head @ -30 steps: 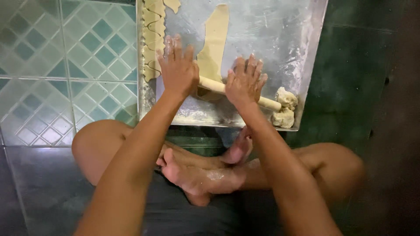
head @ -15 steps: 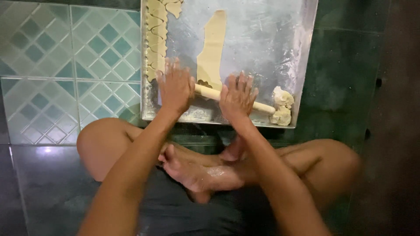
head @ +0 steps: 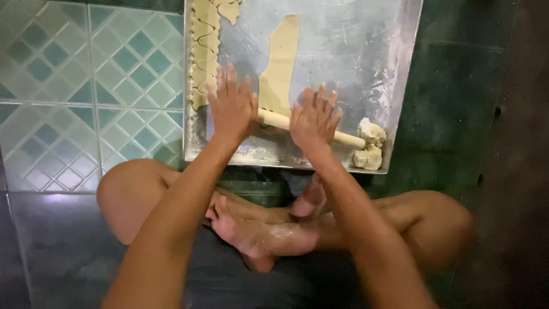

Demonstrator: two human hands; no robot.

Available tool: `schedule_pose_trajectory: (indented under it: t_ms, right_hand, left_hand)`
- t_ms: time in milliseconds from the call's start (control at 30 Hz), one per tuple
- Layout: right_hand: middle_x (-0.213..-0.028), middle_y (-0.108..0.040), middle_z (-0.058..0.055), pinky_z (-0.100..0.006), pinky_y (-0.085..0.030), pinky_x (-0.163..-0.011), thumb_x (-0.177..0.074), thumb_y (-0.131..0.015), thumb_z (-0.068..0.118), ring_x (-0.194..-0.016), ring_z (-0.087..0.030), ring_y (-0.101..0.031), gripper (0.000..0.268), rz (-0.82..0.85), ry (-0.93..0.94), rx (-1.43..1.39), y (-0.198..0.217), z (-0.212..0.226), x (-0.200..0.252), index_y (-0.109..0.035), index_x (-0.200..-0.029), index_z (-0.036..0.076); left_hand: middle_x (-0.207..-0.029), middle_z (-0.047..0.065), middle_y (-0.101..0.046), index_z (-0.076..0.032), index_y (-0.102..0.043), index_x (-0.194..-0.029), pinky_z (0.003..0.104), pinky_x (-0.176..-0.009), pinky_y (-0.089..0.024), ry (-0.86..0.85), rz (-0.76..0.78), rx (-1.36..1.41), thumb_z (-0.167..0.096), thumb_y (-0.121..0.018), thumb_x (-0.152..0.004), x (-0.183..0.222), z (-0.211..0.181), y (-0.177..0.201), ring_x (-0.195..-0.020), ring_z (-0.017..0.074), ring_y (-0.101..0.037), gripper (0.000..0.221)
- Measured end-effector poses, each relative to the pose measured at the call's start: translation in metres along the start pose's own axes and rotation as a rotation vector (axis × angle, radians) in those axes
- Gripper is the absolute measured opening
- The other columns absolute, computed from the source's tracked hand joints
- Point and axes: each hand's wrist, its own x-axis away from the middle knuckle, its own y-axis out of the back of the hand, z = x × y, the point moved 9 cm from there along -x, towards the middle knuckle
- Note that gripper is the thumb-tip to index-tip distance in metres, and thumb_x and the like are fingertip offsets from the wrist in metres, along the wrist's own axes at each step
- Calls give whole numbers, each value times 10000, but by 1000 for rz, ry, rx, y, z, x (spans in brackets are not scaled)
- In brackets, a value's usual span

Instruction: Rolling out dough and cutting it into small shapes using a cutter on a metal tray

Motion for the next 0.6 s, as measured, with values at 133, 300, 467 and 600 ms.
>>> schedule_pose_trajectory:
  t_ms: [133, 300, 467, 600]
  right_hand:
    - [-1605, -361, -223, -732, -283, -1108, -1058, -428, 459, -1499, -485, -284, 510, -27, -12, -33, -2, -8, -25, -441, -1484, 179]
    - [-1598, -360, -206, -719, -334, -1099, -1046, -480, 450, -1491, -466, -291, 504, -54, -50, -36, -5, -14, -28, -443, -1478, 193]
    - [-1622, -235, -284, -749, -200, -1137, -1026, -485, 328, -1488, -552, -176, 457, 37, -93, -167, 7, -10, -34, -421, -1427, 119]
    - [-1587, -369, -216, -720, -325, -1109, -1047, -481, 424, -1491, -483, -293, 494, -62, -56, -82, -3, -8, -11, -462, -1467, 163]
  left_hand:
    - [-1534, 253, -460, -141, -616, -1370, 742, -1062, -311, -4, -76, -7, -353, -611, -953, -27, -6, 2, -1467, 441, -372, 468]
    - [-1437, 237, -535, -169, -610, -1311, 695, -998, -393, -100, -212, -85, -329, -604, -916, -34, -14, 19, -1411, 431, -431, 425]
    - [-1588, 294, -347, -51, -556, -1378, 726, -1116, -209, 17, 49, 166, -271, -504, -979, -52, -12, 2, -1465, 493, -285, 459]
    - [-1407, 218, -561, -191, -668, -1188, 642, -904, -416, -106, -212, -101, -330, -564, -945, -29, -16, 18, -1392, 398, -479, 298]
